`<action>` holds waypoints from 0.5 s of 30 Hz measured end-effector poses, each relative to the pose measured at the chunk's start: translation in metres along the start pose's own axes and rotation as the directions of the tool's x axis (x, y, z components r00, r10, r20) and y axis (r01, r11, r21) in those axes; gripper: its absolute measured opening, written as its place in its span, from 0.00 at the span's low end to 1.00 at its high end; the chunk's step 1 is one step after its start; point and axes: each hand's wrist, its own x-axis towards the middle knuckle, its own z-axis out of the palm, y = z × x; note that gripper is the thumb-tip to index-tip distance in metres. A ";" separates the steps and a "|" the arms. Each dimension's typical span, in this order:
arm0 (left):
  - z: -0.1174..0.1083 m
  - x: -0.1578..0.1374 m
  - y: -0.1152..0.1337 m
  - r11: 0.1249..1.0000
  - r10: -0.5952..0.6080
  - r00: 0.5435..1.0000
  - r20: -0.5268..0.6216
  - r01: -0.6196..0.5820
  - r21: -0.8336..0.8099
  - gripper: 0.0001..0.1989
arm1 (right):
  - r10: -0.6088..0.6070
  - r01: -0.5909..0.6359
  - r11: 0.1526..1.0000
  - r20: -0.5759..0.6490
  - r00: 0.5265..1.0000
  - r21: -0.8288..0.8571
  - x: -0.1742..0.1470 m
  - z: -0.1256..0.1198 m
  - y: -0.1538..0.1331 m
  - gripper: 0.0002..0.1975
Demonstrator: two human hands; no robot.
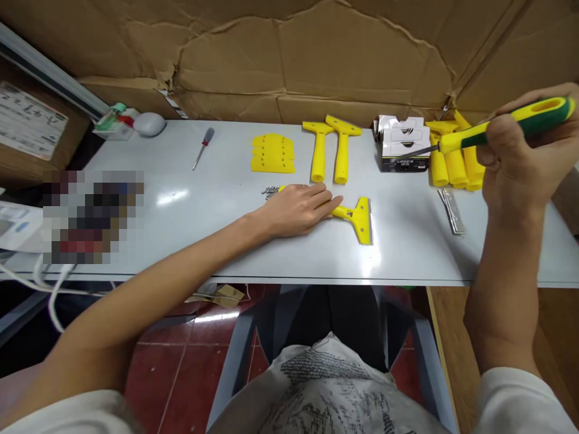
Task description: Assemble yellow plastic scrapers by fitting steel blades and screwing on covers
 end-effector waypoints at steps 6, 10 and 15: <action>0.001 0.000 0.004 0.998 0.032 0.997 -0.066 -0.027 0.064 0.18 | -0.028 0.041 0.996 -0.162 0.986 0.081 -0.016 0.052 -0.015 0.26; 0.004 -0.002 0.005 1.000 0.003 0.999 -0.039 -0.003 0.009 0.19 | -0.078 0.156 0.969 -0.363 0.929 0.192 -0.019 0.072 -0.011 0.29; 0.007 -0.005 0.005 0.992 -0.075 0.997 -0.002 0.074 -0.103 0.20 | -0.125 0.210 0.951 -0.335 0.934 0.229 -0.015 0.081 -0.003 0.31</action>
